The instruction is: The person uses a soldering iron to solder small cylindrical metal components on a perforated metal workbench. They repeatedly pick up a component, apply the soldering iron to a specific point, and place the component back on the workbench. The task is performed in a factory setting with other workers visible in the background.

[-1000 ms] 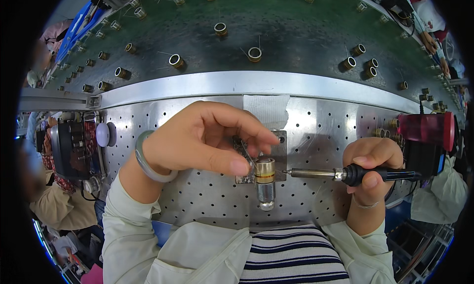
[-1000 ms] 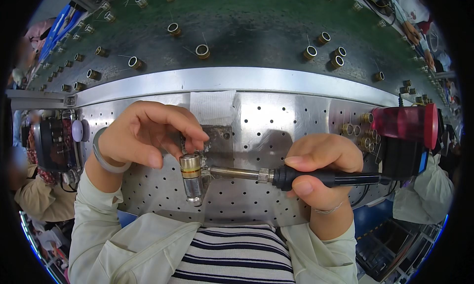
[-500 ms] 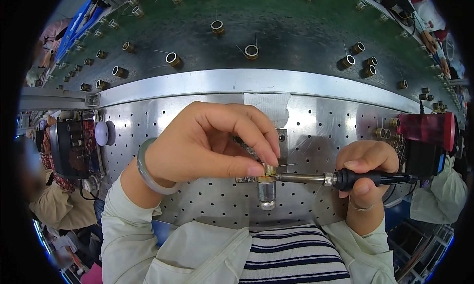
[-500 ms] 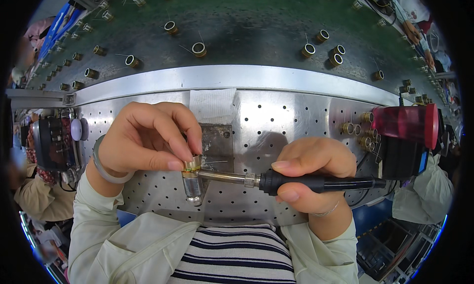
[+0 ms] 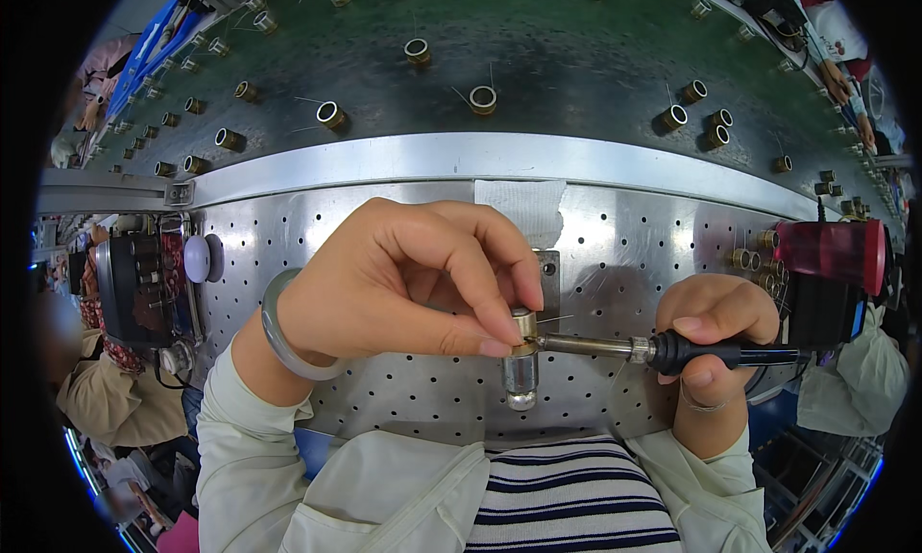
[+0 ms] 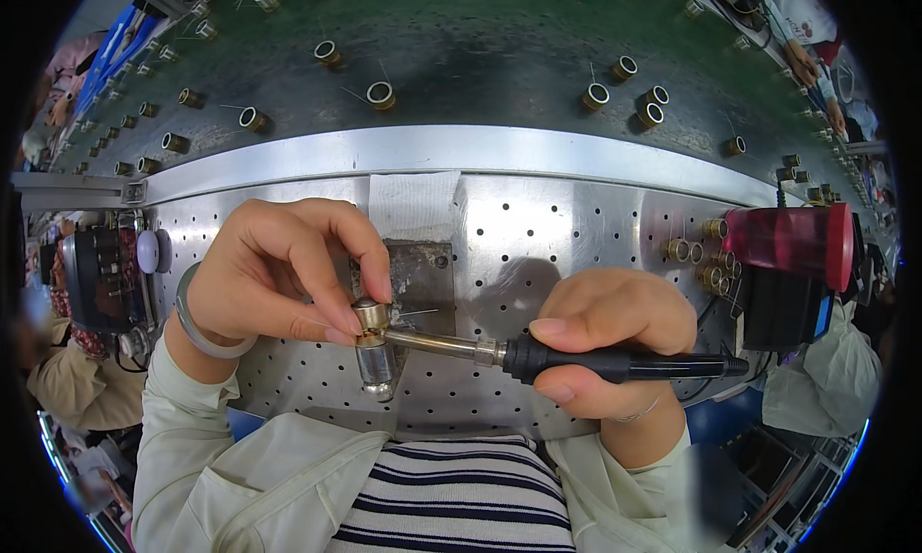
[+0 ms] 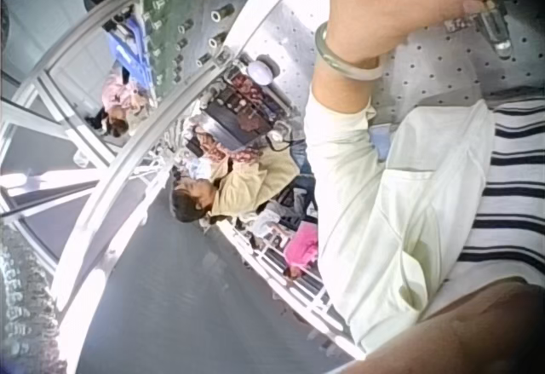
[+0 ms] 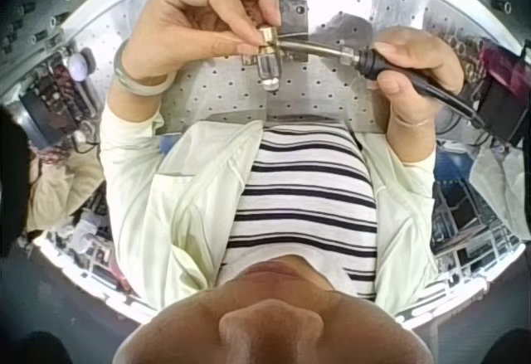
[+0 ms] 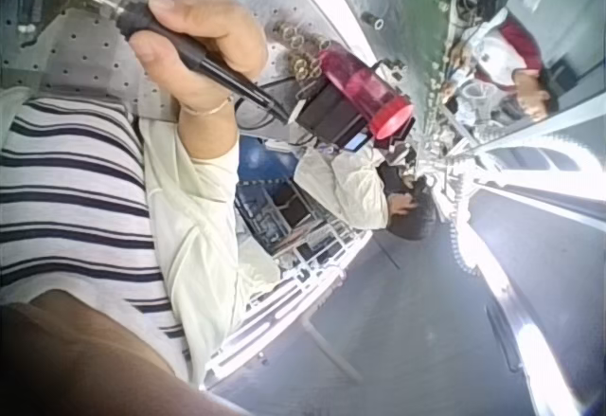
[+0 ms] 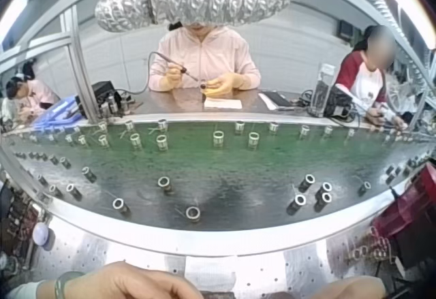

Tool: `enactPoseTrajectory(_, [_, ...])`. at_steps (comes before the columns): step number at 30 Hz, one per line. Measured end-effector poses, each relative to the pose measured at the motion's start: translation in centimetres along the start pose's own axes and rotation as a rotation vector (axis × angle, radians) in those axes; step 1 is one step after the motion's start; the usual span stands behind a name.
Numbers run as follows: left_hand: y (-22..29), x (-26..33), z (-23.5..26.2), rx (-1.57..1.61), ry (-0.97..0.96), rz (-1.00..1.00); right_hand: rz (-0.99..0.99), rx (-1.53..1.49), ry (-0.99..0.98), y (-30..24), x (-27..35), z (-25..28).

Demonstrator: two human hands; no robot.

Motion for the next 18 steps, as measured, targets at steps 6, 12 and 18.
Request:
enactPoseTrajectory(6, [0.11,0.15,-0.02,0.002,-0.025,-0.005,0.03,0.037,-0.066,-0.18,-0.36,0.11])
enactPoseTrajectory(12, [-0.15,0.01,0.32,0.059,-0.055,0.182,0.055,0.042,-0.106,-0.16,-0.59,0.1])
enactPoseTrajectory(18, [0.16,0.02,0.36,0.04,-0.06,0.227,0.064,0.084,-0.091,-0.23,-0.56,0.05])
Point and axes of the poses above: each hand's wrist, its own x-axis away from the middle knuckle, its own z-axis out of the back of the hand, y = z × x, the point moved 3 cm from there along -x, towards the middle knuckle, and after that the axes turned 1 degree about z, right-handed, at the moved point
